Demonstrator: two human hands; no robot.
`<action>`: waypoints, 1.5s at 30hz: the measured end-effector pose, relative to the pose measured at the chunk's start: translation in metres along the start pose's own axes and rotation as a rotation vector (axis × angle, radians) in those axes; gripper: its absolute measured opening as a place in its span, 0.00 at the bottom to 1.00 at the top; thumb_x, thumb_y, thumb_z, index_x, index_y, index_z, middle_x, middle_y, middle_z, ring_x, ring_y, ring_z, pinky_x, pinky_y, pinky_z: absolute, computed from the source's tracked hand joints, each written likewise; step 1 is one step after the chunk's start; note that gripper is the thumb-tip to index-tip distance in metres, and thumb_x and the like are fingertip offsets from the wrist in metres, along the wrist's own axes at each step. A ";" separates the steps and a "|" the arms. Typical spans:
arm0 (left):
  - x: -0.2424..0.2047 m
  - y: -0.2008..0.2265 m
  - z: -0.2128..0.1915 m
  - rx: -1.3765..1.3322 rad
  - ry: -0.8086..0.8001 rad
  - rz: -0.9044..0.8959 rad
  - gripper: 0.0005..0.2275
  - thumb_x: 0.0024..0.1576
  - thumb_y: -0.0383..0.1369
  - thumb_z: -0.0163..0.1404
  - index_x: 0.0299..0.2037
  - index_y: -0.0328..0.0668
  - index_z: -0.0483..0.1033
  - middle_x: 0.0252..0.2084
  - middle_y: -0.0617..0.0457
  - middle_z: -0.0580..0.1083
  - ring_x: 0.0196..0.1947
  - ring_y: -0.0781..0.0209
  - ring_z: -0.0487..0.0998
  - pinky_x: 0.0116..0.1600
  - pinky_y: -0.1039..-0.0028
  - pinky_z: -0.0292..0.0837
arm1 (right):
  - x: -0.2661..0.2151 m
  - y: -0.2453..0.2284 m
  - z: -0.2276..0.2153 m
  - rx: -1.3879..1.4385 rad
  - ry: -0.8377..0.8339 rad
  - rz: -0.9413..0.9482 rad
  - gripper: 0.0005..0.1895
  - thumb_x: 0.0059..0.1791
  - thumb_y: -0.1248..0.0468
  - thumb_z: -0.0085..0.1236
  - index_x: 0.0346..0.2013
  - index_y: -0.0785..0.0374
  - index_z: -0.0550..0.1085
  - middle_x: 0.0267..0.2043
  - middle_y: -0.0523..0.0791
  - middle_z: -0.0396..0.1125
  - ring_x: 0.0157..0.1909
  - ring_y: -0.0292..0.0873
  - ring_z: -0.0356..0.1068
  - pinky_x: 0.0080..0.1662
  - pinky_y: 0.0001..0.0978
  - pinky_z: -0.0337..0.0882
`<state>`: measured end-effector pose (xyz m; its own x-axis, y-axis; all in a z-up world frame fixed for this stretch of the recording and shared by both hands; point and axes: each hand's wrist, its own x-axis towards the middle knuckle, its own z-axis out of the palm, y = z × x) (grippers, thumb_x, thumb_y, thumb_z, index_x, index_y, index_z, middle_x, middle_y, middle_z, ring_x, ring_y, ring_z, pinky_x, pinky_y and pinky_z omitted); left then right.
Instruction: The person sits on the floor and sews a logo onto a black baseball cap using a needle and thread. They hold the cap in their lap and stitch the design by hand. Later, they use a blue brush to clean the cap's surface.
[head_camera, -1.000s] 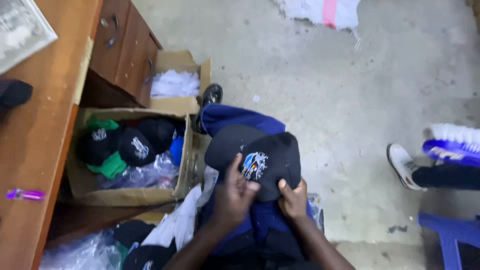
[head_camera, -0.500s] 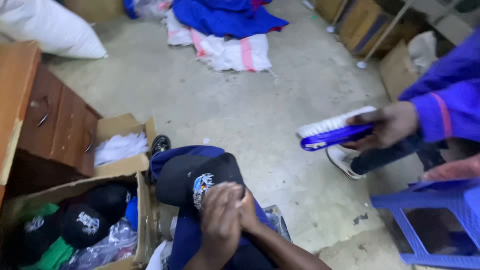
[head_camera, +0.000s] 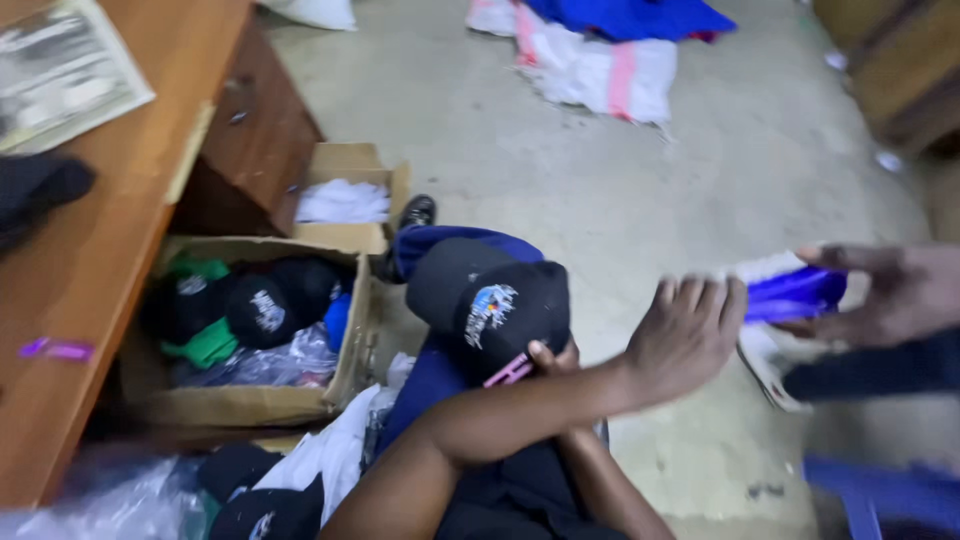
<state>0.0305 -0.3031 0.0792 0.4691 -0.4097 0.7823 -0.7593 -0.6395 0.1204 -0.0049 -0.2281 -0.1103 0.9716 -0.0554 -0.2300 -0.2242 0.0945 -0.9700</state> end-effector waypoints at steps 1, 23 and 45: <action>-0.006 -0.004 -0.023 -0.140 -0.035 -0.044 0.25 0.54 0.29 0.48 0.64 0.27 0.71 0.37 0.41 0.66 0.33 0.42 0.70 0.37 0.51 0.64 | 0.006 -0.008 -0.004 -0.013 -0.028 -0.024 0.31 0.39 0.50 0.77 0.46 0.66 0.75 0.41 0.56 0.74 0.45 0.52 0.72 0.48 0.57 0.73; -0.179 -0.224 -0.152 -0.191 -0.372 -0.396 0.28 0.61 0.37 0.63 0.69 0.79 0.68 0.41 0.48 0.74 0.34 0.52 0.74 0.31 0.63 0.69 | -0.004 0.011 -0.018 -0.178 0.148 -0.136 0.20 0.43 0.50 0.67 0.43 0.59 0.77 0.37 0.41 0.74 0.40 0.38 0.72 0.44 0.37 0.74; -0.201 -0.176 -0.170 -0.172 -0.015 -0.516 0.18 0.61 0.35 0.63 0.61 0.54 0.78 0.48 0.44 0.79 0.39 0.53 0.81 0.44 0.66 0.78 | -0.012 0.022 -0.020 -0.017 0.243 -0.088 0.24 0.42 0.57 0.69 0.48 0.67 0.77 0.42 0.46 0.77 0.43 0.40 0.73 0.46 0.36 0.76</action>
<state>-0.0072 0.0022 0.0044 0.8060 -0.0805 0.5865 -0.4907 -0.6450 0.5858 -0.0230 -0.2450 -0.1303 0.9412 -0.3000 -0.1552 -0.1431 0.0620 -0.9878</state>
